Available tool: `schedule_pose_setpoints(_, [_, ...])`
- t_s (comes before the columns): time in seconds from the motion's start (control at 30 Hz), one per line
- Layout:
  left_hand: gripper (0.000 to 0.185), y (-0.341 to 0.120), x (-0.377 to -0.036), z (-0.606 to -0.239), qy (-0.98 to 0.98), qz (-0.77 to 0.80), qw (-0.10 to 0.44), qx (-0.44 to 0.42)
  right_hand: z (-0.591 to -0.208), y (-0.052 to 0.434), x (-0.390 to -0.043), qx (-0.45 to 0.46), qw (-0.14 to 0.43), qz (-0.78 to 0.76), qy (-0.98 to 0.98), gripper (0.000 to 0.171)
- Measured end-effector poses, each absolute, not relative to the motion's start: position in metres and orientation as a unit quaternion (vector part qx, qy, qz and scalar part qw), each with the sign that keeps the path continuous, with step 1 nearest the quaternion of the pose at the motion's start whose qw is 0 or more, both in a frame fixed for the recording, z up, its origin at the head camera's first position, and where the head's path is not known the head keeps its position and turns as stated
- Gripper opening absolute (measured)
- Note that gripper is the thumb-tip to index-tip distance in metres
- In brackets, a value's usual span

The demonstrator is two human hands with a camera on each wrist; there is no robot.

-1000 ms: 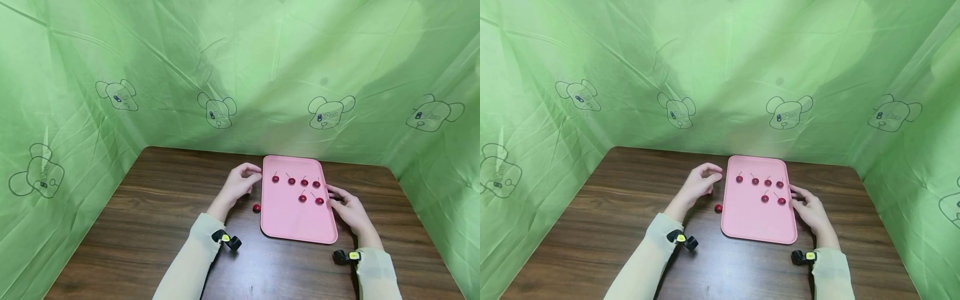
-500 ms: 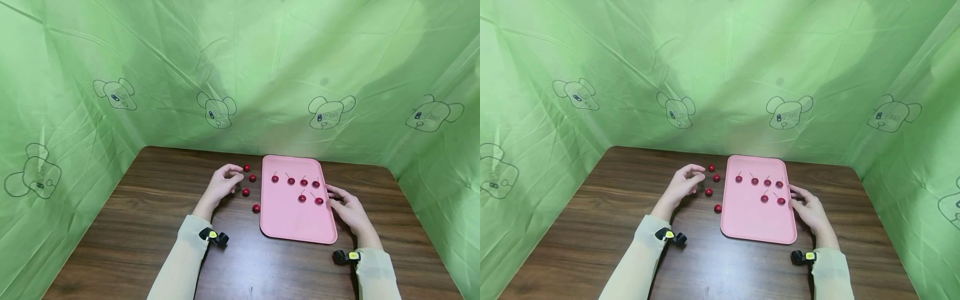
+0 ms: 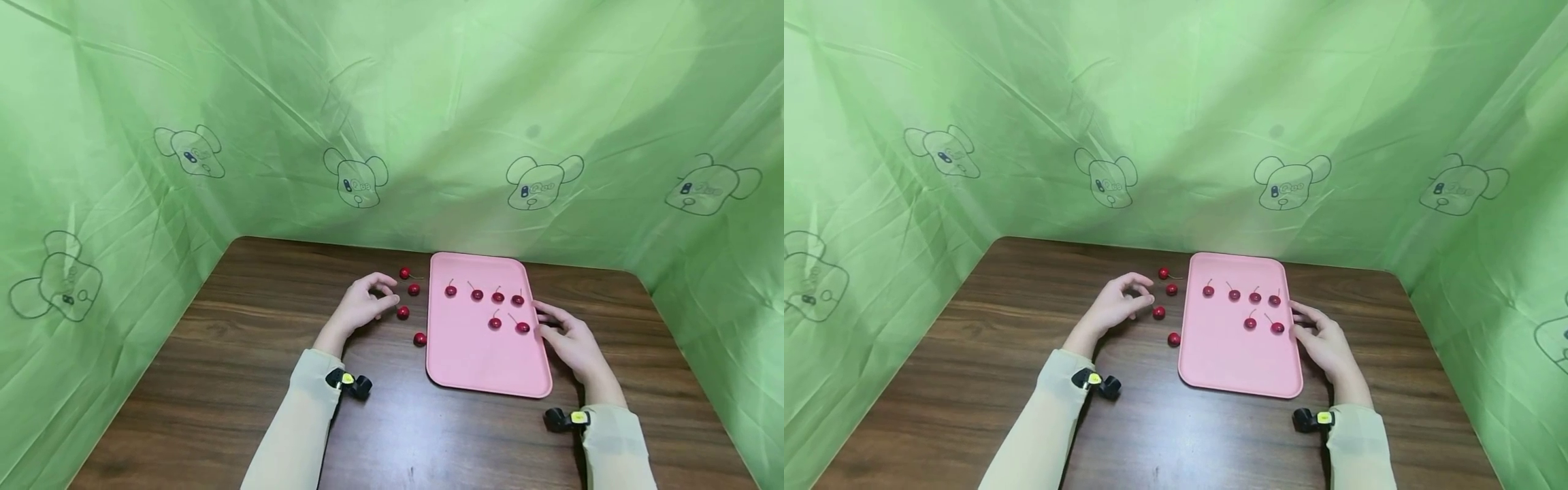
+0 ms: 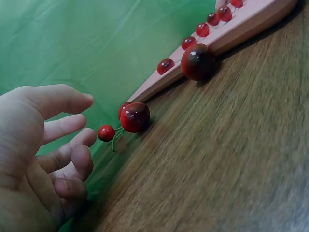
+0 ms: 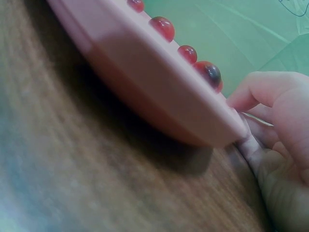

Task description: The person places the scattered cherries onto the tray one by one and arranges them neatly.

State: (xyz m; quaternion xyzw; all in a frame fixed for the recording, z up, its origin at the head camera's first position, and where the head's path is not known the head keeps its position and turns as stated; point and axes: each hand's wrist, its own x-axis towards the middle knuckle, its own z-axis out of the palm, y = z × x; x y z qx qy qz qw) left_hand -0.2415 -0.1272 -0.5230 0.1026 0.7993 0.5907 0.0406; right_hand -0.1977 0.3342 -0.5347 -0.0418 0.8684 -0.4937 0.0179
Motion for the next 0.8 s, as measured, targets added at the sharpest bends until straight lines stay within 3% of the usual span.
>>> schedule_pose_setpoints(0.8, [0.037, -0.1245, -0.2358, -0.5211, 0.830, 0.534, 0.069, 0.146, -0.5334, 0.3336, -0.1965, -0.045, 0.010, -0.484, 0.874, 0.052])
